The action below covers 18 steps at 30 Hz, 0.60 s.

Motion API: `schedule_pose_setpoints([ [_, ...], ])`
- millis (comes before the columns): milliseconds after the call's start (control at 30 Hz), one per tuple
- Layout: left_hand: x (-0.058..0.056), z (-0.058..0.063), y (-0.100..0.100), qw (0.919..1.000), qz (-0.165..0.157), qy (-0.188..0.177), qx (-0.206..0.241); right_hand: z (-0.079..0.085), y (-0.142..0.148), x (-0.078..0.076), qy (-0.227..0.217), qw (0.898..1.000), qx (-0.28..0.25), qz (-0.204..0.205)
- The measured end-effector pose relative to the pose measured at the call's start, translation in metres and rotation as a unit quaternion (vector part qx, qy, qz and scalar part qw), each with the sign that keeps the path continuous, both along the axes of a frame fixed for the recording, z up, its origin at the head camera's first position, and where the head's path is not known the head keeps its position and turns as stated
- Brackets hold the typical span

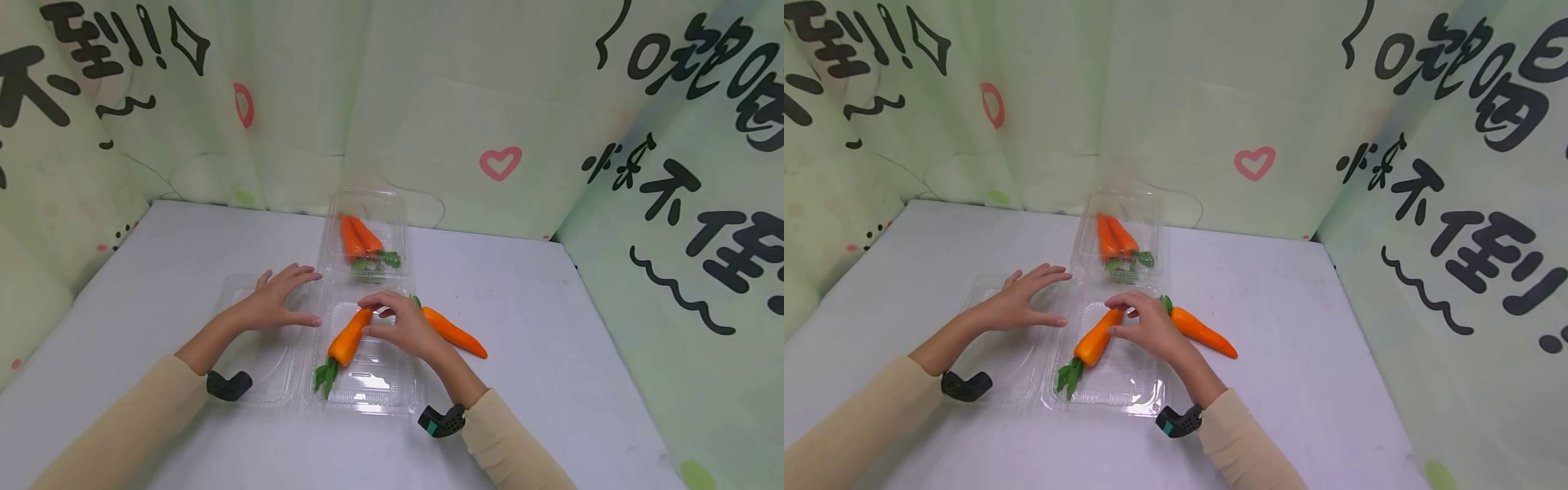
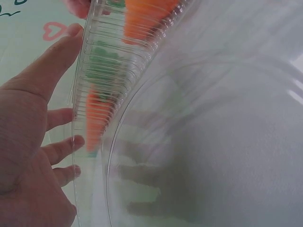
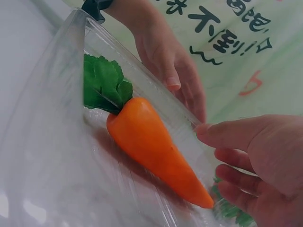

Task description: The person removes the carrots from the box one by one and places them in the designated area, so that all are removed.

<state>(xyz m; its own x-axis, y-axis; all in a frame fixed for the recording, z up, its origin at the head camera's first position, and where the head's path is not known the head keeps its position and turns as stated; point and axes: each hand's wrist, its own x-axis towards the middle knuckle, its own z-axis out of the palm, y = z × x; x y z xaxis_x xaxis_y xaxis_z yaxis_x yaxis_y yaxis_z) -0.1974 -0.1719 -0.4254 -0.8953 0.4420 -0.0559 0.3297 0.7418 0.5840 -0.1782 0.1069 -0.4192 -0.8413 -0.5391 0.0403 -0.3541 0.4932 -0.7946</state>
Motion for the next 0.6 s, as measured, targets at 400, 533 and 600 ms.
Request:
schedule_pose_setpoints([
  [400, -0.0018, -0.0025, -0.0004, 1.0, -0.003, 0.006, 0.003, -0.0003, -0.0012, 0.0002, 0.009, 0.999, 0.04, 0.024],
  [533, -0.0017, -0.0026, -0.0008, 1.0, -0.004, 0.007, 0.005, -0.0011, -0.0021, 0.0003, 0.006, 0.998, 0.06, 0.026],
  [600, -0.0016, -0.0025, -0.0009, 1.0, -0.003, 0.006, 0.006, -0.0016, -0.0024, 0.0004, 0.006, 0.997, 0.067, 0.026],
])
